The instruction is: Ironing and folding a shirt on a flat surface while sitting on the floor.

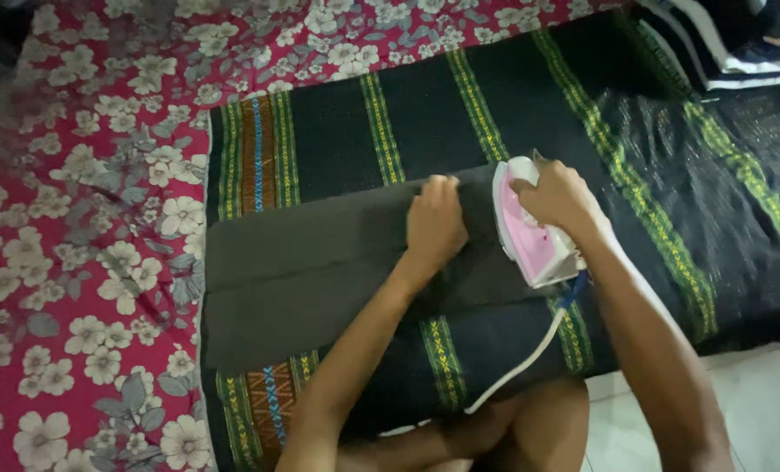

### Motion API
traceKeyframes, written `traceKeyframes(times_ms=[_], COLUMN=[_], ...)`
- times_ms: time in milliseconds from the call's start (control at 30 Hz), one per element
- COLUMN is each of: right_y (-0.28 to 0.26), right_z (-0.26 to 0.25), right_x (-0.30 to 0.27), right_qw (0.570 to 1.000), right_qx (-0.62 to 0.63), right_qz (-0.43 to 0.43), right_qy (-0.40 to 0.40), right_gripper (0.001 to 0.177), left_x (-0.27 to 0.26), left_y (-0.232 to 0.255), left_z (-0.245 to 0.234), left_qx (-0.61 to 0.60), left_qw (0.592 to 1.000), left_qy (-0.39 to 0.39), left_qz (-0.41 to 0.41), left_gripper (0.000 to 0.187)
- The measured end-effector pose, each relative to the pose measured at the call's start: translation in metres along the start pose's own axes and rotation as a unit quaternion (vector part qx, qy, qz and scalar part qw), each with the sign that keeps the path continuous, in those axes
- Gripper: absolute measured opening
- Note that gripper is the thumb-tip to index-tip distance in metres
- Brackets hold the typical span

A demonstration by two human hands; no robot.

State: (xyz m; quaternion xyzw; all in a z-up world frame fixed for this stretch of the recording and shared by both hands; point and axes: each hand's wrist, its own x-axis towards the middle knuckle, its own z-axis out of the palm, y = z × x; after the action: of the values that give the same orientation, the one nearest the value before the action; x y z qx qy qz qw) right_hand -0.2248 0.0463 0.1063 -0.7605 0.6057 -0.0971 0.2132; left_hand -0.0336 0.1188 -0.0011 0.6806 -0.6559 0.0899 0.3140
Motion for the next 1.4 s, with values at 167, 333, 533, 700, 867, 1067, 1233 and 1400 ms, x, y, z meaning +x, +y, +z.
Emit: traceKeyframes(times_ms=[167,333,533,700,867,1067,1233,1400], right_y=[-0.032,-0.004,0.020,0.006,-0.007,-0.002,0.012,-0.051], right_z=[0.011,0.046,0.000,-0.002,0.040,0.050,0.070,0.045], right_x=[-0.005,0.028,0.043,0.031,0.027,0.019,0.042,0.010], right_qw=[0.995,0.985,0.990,0.992,0.980,0.994,0.986,0.994], right_qx=[0.062,-0.121,-0.126,-0.127,-0.060,-0.089,-0.098,-0.071], right_qz=[-0.076,-0.118,0.055,-0.016,-0.160,-0.044,-0.136,-0.061], right_qy=[0.016,0.025,-0.019,0.022,0.100,-0.040,0.007,-0.055], right_gripper=[0.057,0.062,0.060,0.059,0.068,0.067,0.063,0.061], left_x=[-0.007,-0.027,-0.016,-0.021,-0.024,-0.041,-0.092,-0.149], left_y=[-0.013,-0.023,-0.013,-0.022,-0.027,-0.042,-0.124,-0.227], left_z=[0.049,0.041,0.005,0.014,0.029,0.024,-0.071,-0.149], left_qx=[0.017,0.059,0.040,0.033,0.063,-0.036,0.094,0.187], left_qw=[0.996,0.995,0.967,0.973,0.977,0.985,0.979,0.955], left_qy=[-0.081,-0.081,-0.230,-0.216,-0.190,-0.151,0.043,0.007], left_qz=[0.018,-0.014,-0.098,-0.076,-0.071,-0.081,-0.174,-0.230], left_gripper=[0.045,0.068,0.083,0.082,0.079,0.072,0.068,0.067])
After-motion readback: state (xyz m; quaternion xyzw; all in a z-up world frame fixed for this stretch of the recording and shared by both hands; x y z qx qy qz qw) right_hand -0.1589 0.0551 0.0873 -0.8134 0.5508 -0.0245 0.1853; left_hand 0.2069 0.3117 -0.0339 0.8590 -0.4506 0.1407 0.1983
